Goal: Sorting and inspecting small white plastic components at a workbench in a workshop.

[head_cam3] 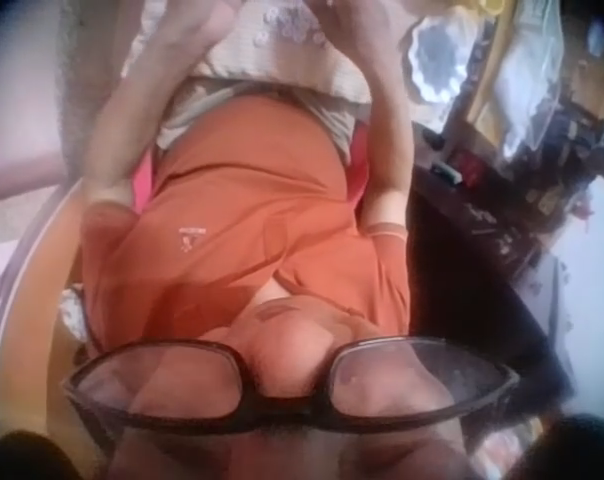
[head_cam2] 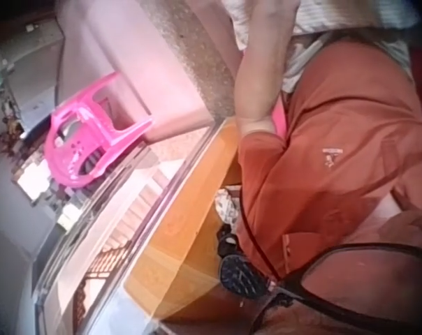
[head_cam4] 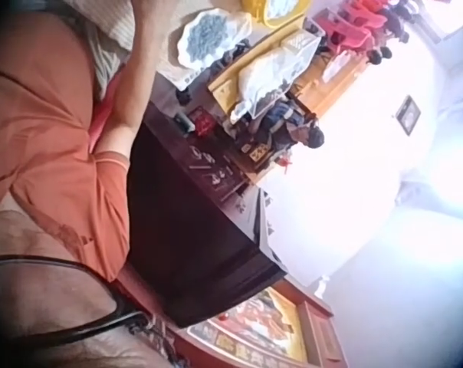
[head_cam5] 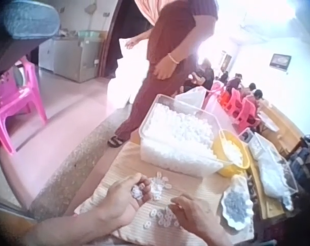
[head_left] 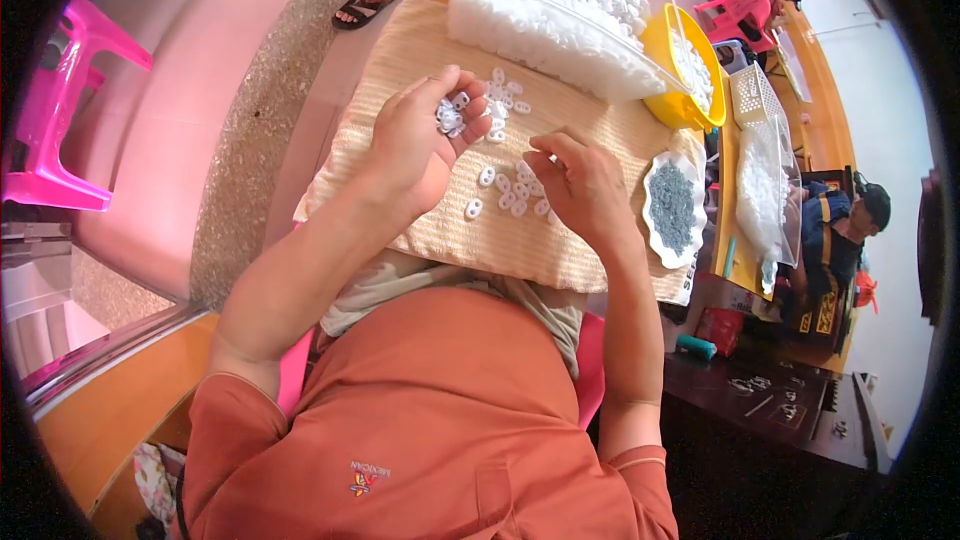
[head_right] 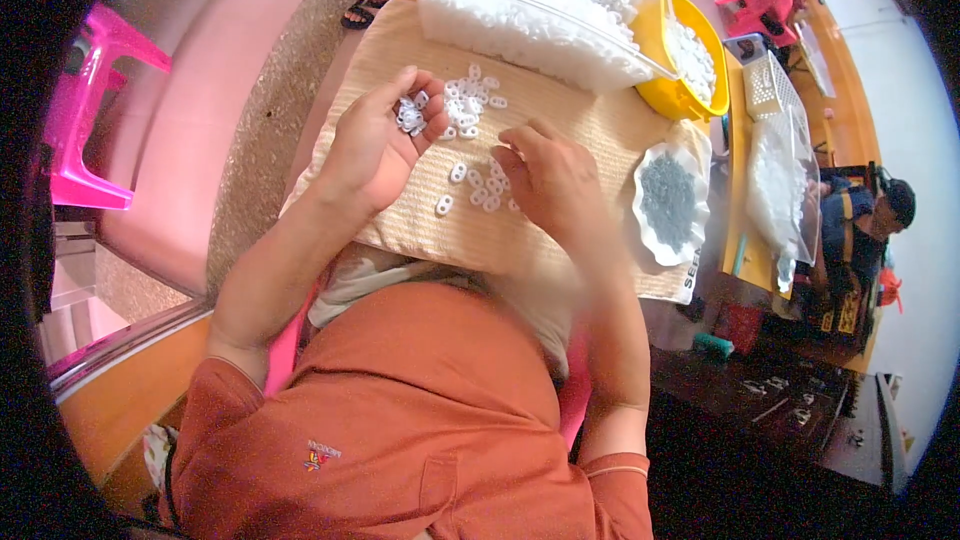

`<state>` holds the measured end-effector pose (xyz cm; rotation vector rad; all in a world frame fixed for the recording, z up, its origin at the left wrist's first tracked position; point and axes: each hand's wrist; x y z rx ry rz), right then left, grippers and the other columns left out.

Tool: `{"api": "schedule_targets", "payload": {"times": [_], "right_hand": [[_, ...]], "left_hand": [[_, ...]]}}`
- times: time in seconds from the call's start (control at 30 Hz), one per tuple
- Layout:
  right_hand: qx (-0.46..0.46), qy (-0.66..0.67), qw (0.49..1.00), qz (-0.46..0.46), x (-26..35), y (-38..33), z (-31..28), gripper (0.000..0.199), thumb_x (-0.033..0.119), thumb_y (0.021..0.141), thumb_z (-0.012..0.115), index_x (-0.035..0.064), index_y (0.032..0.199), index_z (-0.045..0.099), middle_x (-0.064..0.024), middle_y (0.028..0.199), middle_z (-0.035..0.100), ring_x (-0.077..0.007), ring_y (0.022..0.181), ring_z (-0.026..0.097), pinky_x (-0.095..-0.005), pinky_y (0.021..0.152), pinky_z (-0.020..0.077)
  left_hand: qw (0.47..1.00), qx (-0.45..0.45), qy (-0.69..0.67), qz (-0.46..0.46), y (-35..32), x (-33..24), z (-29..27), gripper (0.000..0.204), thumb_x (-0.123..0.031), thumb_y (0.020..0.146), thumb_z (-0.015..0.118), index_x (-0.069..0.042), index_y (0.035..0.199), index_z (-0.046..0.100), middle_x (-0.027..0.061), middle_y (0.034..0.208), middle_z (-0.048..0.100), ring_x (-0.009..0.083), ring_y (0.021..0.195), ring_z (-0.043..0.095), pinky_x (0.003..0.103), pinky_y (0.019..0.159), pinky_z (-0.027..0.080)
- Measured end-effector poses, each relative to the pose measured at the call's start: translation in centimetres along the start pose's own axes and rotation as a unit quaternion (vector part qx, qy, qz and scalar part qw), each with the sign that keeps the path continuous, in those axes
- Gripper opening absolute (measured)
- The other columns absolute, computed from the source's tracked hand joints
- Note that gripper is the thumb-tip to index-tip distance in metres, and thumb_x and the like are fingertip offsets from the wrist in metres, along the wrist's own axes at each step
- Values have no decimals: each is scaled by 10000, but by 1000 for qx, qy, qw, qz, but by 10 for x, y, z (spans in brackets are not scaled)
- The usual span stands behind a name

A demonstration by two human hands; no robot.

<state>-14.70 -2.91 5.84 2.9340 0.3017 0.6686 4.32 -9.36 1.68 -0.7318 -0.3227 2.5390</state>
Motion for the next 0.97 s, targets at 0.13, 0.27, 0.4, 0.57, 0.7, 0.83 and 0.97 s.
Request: {"api": "schedule_targets", "payload": {"times": [0.13, 0.27, 0.4, 0.57, 0.7, 0.83, 0.97], "right_hand": [[-9, -23, 999, -43, 2, 15, 14, 168, 155, 861, 622, 68, 1000, 657, -120, 988, 623, -335, 924, 613, -424, 784, 491], [10, -80, 993, -80, 6, 26, 29, 184, 129, 843, 602, 97, 1018, 649, -109, 1081, 595, -318, 1013, 570, -423, 856, 469], [45, -100, 991, -76, 0, 22, 27, 202, 118, 832, 641, 67, 1026, 667, -108, 1056, 609, -322, 973, 588, -423, 854, 460], [92, -97, 990, -42, 4, 19, 14, 221, 132, 825, 633, 81, 1040, 651, -99, 1082, 596, -323, 985, 578, -421, 860, 467], [26, -70, 995, -71, 13, 29, 14, 213, 134, 823, 618, 88, 1029, 651, -87, 1083, 596, -318, 994, 563, -416, 872, 470], [-3, -92, 989, -118, 3, 35, 28, 216, 130, 819, 620, 84, 1028, 652, -90, 1095, 599, -313, 1007, 553, -409, 883, 468], [163, -116, 979, -46, 5, 38, 16, 298, 157, 794, 654, 89, 1083, 640, -110, 1195, 576, -299, 1121, 519, -401, 935, 448]], "left_hand": [[999, -28, -11, 25, 1, -6, 2, 135, -166, 951, 568, -34, 957, 599, 63, 908, 630, 138, 804, 609, 296, 730, 551], [999, -45, -12, 26, 4, -9, 0, 123, -159, 947, 574, -39, 953, 599, 60, 909, 631, 135, 805, 609, 290, 725, 550], [999, -42, -19, 30, 8, -9, -3, 134, -172, 943, 572, -41, 971, 581, 69, 907, 624, 144, 790, 606, 306, 702, 548], [998, -38, -20, 34, 7, -13, -4, 127, -167, 946, 578, -43, 961, 601, 61, 916, 632, 138, 804, 609, 291, 727, 550], [998, -42, -13, 34, 8, -12, -5, 127, -169, 945, 581, -45, 959, 602, 61, 915, 633, 138, 807, 611, 292, 726, 550], [998, -50, -7, 32, 10, -12, -4, 128, -173, 944, 585, -46, 958, 604, 61, 914, 634, 140, 806, 612, 294, 724, 552], [998, -53, 0, 46, 12, -13, -6, 141, -190, 949, 563, -51, 960, 587, 57, 896, 625, 141, 815, 612, 305, 718, 551]]}}
Point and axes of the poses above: each hand's wrist, its own y-axis towards the middle knuckle, its own z-axis out of the palm, x = y × z
